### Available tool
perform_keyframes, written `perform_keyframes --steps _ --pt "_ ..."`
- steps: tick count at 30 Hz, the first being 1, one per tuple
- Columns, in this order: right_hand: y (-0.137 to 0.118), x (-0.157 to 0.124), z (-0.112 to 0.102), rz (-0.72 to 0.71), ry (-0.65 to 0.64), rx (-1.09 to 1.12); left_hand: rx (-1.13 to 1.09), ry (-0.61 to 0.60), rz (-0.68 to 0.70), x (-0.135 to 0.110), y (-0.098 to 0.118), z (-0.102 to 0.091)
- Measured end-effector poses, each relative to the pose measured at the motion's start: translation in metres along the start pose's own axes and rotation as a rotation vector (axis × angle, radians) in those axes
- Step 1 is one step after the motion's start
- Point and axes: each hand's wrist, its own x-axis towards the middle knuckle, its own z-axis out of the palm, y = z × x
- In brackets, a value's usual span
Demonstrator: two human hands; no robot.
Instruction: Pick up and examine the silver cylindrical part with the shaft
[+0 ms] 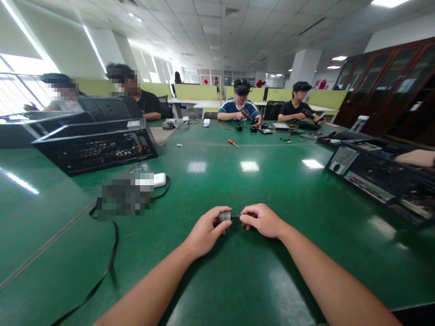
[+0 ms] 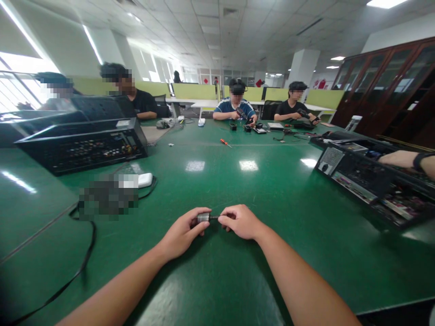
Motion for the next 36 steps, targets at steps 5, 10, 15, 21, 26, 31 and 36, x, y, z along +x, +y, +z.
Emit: perform_keyframes --steps 5,10,15,21,26,31,36 --pt "0.000 0.000 -0.001 0.009 -0.004 0.013 -0.018 0.001 -0.005 0.000 0.000 0.000" --pt "0.001 0.000 -0.003 0.011 -0.009 0.016 -0.018 -0.001 0.000 -0.001 -0.002 -0.001" --pt "0.001 0.000 -0.006 0.018 -0.020 0.009 -0.016 0.005 -0.007 0.000 -0.002 0.000" --pt "0.001 0.000 -0.010 0.026 -0.034 0.008 -0.012 0.008 -0.009 0.000 0.000 0.000" --pt "0.004 -0.001 -0.015 0.038 -0.045 0.032 -0.021 0.009 -0.002 0.000 0.000 -0.001" --pt "0.007 -0.001 -0.017 0.049 -0.051 0.043 -0.031 0.017 0.001 0.000 -0.001 -0.001" --pt "0.008 -0.001 -0.018 0.052 -0.054 0.052 -0.037 0.026 -0.005 0.000 0.000 -0.001"
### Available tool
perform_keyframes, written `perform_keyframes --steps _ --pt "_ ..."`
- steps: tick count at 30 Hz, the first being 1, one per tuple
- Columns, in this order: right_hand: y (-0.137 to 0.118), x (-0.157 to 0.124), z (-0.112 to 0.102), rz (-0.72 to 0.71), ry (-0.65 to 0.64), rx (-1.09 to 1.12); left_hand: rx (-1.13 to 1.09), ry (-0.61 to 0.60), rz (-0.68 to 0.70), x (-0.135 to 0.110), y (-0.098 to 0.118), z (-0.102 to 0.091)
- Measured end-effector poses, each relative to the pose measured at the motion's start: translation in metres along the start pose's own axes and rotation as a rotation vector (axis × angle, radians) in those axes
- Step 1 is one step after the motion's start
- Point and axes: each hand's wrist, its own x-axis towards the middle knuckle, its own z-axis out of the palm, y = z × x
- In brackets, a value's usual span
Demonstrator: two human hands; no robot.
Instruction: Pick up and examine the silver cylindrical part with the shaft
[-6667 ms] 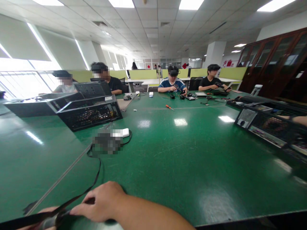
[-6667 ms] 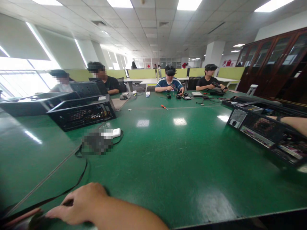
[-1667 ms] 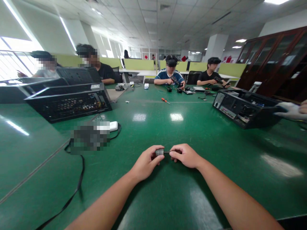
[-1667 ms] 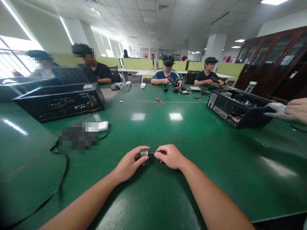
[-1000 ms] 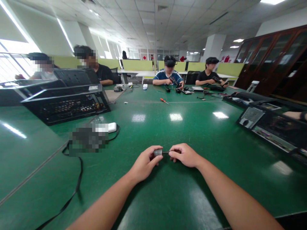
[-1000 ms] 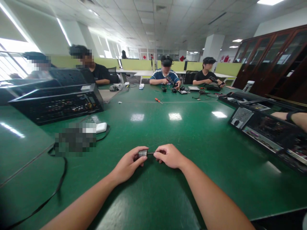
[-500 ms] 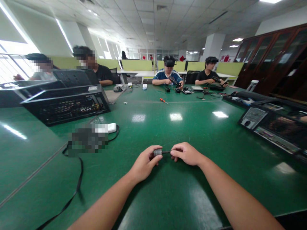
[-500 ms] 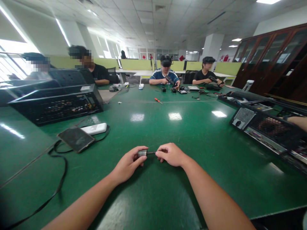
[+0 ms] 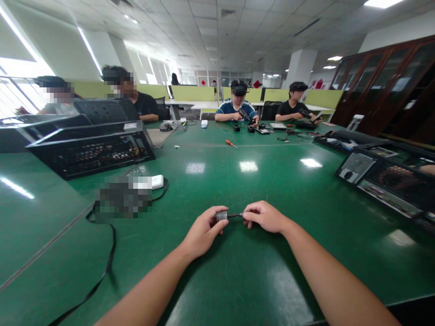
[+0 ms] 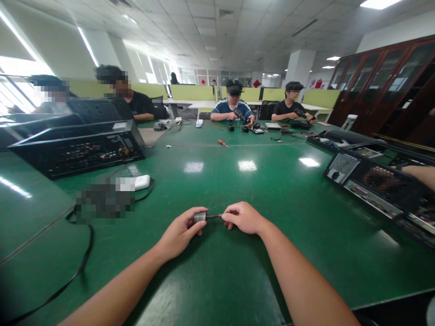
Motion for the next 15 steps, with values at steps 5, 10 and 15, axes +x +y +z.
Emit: perform_keyframes --steps 5,10,15 --pt "-0.0005 -0.0004 -0.0027 0.011 -0.006 -0.006 -0.003 -0.003 -0.003 -0.0001 -0.0007 0.0000" --pt "-0.0009 -0.0012 -0.0056 0.019 -0.010 -0.009 -0.011 0.003 -0.007 0.0009 -0.0034 0.0000" --pt "-0.0010 -0.0018 -0.0072 0.026 -0.019 0.019 -0.025 -0.001 -0.007 0.0008 -0.0053 0.0004"
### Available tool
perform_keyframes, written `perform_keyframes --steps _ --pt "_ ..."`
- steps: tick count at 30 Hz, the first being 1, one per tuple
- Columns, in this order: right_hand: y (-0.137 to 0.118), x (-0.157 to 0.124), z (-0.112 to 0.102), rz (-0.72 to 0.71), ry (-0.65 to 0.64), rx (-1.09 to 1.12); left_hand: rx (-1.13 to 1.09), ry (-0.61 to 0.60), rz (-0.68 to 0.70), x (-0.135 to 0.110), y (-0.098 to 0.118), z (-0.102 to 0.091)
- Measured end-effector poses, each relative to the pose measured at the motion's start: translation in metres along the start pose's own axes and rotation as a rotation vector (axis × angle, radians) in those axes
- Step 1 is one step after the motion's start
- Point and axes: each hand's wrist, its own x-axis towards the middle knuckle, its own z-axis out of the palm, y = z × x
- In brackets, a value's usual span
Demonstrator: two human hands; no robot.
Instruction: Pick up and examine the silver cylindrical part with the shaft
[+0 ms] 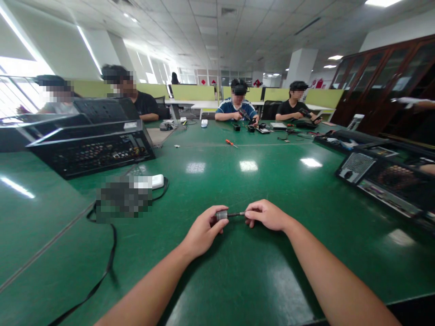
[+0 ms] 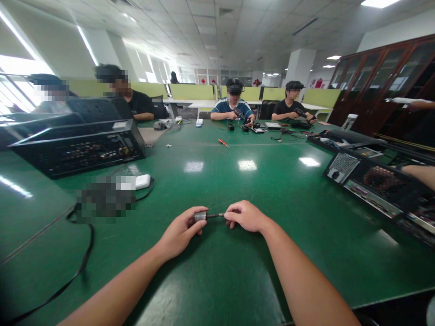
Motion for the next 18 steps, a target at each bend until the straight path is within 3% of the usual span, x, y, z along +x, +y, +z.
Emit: perform_keyframes --steps 10,15,18 --pt "0.001 -0.001 -0.004 0.014 -0.007 -0.003 0.026 0.000 0.002 -0.001 0.003 -0.001" --pt "0.008 -0.016 -0.034 0.116 -0.114 0.140 0.041 0.006 0.005 -0.001 0.005 -0.002" --pt "0.018 -0.026 -0.057 0.217 -0.059 0.233 0.044 0.010 0.002 -0.002 0.004 -0.003"
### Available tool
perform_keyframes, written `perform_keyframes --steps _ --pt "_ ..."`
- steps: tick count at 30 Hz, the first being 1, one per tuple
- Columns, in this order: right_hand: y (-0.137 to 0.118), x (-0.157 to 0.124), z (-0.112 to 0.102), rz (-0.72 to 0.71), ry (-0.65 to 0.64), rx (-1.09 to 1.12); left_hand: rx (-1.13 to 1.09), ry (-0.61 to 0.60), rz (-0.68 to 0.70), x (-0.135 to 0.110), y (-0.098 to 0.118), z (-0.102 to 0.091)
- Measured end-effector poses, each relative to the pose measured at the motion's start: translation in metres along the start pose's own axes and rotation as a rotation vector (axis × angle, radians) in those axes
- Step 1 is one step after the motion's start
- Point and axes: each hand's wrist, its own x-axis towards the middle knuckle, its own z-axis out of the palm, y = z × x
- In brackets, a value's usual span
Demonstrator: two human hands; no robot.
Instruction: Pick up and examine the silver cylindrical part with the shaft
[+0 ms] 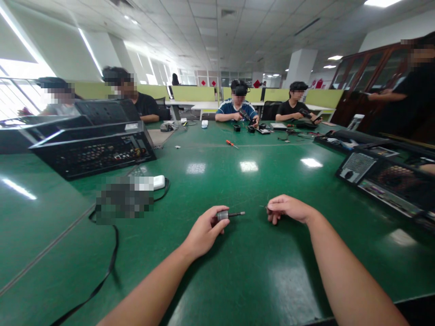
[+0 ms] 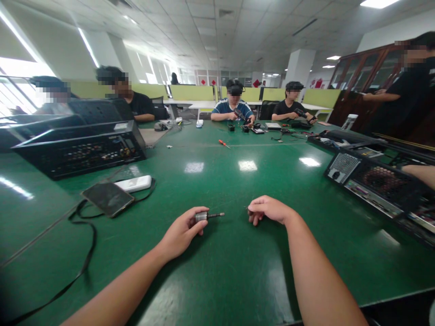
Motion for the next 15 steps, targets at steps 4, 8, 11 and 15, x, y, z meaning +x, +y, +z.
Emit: perform_keyframes --steps 4,8,11,15 --pt "0.010 0.000 -0.011 0.039 0.081 0.140 -0.005 0.018 0.004 0.001 0.002 0.002" --pt "0.012 0.005 0.000 -0.003 0.109 0.156 0.062 0.072 -0.007 -0.013 0.014 0.005" --pt "0.002 0.008 0.015 0.014 0.044 0.141 0.148 0.019 -0.012 -0.054 0.020 -0.010" --pt "-0.019 0.029 0.066 0.051 -0.320 0.002 0.353 0.044 -0.098 -0.143 0.006 -0.074"
